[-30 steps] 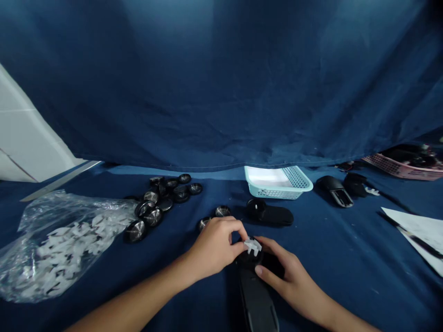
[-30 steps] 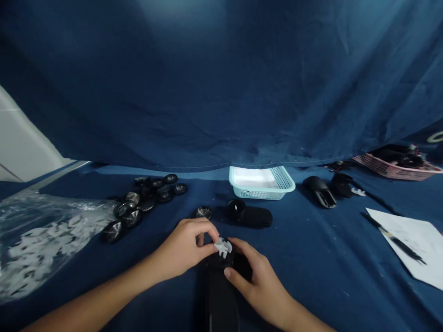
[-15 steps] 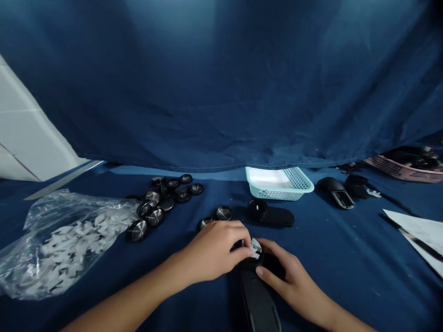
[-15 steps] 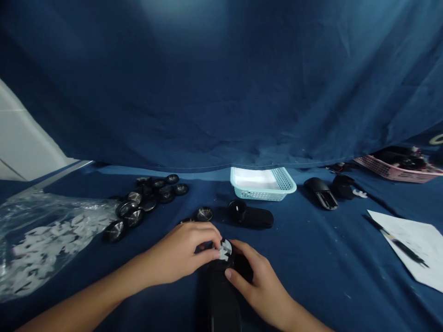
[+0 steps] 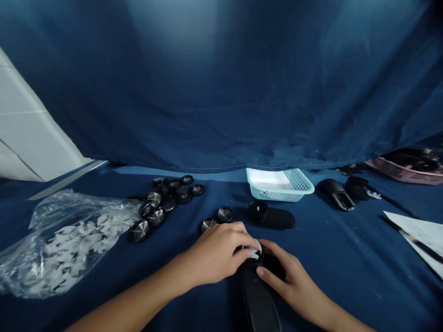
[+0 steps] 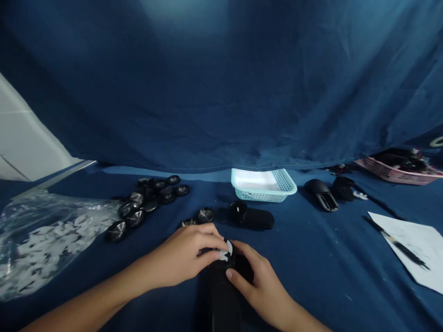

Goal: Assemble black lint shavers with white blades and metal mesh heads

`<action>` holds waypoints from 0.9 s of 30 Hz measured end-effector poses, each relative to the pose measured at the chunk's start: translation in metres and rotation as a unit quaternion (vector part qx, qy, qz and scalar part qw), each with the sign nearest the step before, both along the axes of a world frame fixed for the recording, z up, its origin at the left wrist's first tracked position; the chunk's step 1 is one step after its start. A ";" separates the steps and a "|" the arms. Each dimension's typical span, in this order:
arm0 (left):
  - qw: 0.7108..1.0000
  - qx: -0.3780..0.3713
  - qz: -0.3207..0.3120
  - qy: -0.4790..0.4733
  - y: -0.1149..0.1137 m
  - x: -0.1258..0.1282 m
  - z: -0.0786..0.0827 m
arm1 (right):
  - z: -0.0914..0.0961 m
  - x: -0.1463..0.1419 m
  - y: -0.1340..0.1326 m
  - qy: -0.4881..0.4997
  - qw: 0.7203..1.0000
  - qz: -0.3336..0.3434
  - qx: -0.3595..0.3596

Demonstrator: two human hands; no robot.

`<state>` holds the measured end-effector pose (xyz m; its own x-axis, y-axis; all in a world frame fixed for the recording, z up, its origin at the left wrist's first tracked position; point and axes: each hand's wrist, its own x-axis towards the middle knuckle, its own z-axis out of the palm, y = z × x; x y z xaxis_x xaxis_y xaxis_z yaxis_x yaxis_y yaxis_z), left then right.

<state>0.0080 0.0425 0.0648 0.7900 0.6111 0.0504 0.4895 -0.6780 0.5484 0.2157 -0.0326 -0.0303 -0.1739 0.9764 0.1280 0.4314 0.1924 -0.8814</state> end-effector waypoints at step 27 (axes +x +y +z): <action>0.999 -0.013 -0.041 -0.006 -0.004 -0.005 0.013 | 0.002 0.000 -0.004 -0.041 0.999 0.012 0.005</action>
